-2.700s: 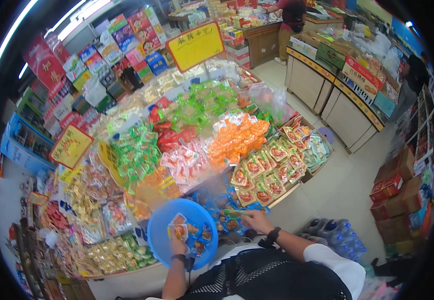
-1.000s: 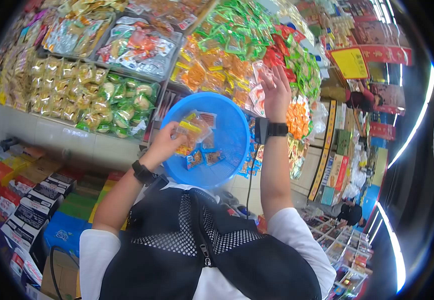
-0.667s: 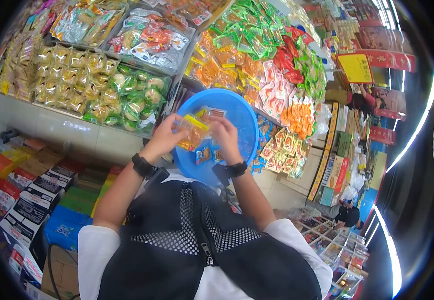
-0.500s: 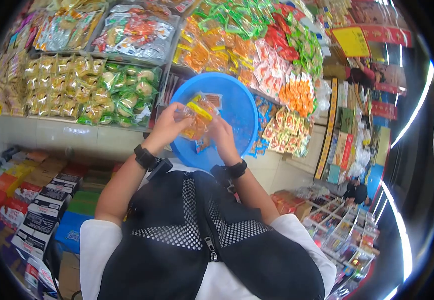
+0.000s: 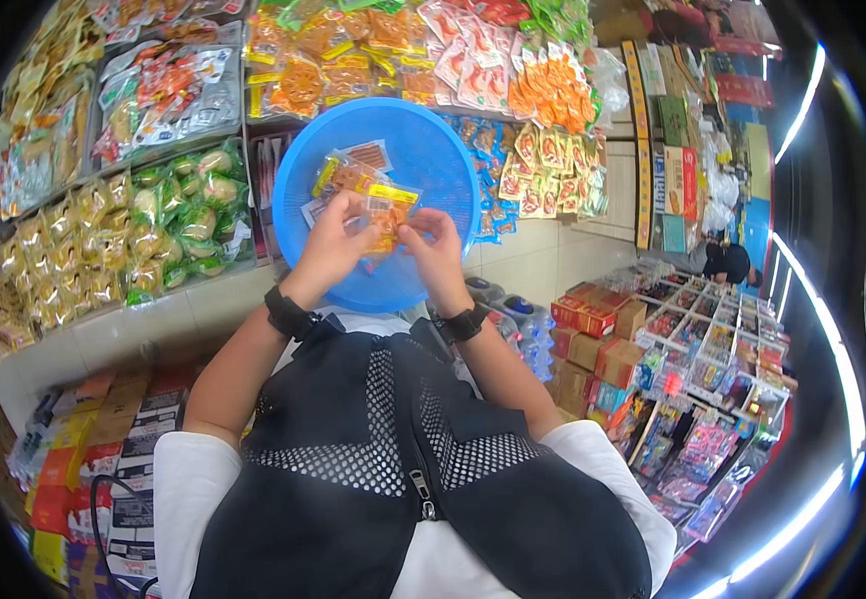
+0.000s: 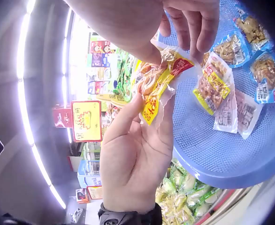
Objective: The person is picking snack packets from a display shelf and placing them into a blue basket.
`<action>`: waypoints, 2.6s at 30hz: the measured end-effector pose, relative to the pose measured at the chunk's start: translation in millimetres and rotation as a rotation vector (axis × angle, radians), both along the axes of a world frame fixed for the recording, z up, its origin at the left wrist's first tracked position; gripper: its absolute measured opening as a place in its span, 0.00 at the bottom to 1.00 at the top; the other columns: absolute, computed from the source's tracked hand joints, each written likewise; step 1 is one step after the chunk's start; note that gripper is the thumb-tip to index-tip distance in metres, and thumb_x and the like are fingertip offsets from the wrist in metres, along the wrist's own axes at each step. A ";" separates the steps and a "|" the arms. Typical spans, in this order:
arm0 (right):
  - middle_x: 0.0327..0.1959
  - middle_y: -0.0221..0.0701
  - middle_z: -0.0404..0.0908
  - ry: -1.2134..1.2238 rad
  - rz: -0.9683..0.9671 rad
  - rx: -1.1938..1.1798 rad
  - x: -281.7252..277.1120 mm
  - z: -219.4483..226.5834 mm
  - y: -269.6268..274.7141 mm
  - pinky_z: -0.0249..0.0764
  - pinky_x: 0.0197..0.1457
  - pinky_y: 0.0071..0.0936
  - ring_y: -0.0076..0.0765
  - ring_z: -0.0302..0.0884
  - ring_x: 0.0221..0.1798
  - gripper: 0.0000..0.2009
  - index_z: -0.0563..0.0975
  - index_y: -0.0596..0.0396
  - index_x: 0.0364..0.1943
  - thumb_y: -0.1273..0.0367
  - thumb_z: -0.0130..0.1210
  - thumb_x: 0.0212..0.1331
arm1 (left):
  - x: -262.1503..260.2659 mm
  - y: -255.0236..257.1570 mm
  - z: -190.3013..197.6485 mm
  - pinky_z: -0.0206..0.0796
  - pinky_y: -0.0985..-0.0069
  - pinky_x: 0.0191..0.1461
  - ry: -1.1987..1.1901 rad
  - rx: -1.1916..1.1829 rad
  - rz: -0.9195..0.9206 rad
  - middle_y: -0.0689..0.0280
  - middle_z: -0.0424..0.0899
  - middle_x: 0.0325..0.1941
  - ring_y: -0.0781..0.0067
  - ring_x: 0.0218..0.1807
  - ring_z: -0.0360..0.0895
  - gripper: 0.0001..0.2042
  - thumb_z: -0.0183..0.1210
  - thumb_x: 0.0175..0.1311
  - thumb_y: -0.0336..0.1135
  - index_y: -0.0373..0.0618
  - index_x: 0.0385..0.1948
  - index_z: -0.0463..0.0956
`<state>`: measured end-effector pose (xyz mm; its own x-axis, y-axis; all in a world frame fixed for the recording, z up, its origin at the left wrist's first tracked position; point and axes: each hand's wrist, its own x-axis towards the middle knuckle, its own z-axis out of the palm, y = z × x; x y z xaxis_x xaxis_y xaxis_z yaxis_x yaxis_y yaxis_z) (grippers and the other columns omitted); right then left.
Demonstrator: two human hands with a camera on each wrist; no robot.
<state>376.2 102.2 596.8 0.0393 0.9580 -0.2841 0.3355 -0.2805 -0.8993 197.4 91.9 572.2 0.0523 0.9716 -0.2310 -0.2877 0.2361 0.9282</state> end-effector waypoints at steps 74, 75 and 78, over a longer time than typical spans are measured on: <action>0.56 0.39 0.77 -0.153 0.378 0.452 25.8 3.3 39.6 0.69 0.64 0.40 0.50 0.73 0.61 0.23 0.78 0.54 0.53 0.71 0.66 0.49 | 41.1 52.5 40.2 0.69 0.66 0.57 -0.555 -0.483 -0.043 0.60 0.74 0.60 0.67 0.58 0.75 0.19 0.45 0.73 0.43 0.45 0.58 0.66; 0.58 0.40 0.76 -0.167 0.489 0.535 27.0 7.1 40.2 0.66 0.66 0.43 0.51 0.70 0.64 0.23 0.79 0.53 0.52 0.71 0.67 0.47 | 41.8 54.2 45.0 0.70 0.66 0.56 -0.486 -0.476 0.034 0.61 0.74 0.60 0.67 0.58 0.75 0.18 0.43 0.74 0.44 0.45 0.59 0.66; 0.58 0.38 0.76 -0.084 0.508 0.510 37.5 8.0 40.2 0.64 0.68 0.45 0.49 0.68 0.65 0.19 0.80 0.53 0.47 0.71 0.67 0.47 | 34.4 54.4 36.5 0.71 0.66 0.56 -0.473 -0.548 0.035 0.60 0.76 0.57 0.66 0.56 0.77 0.18 0.43 0.73 0.42 0.45 0.59 0.66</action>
<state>413.7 142.4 604.9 -0.4437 0.8763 0.1876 0.3866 0.3761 -0.8421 231.8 146.4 608.7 0.2381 0.7253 -0.6460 -0.6453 0.6152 0.4529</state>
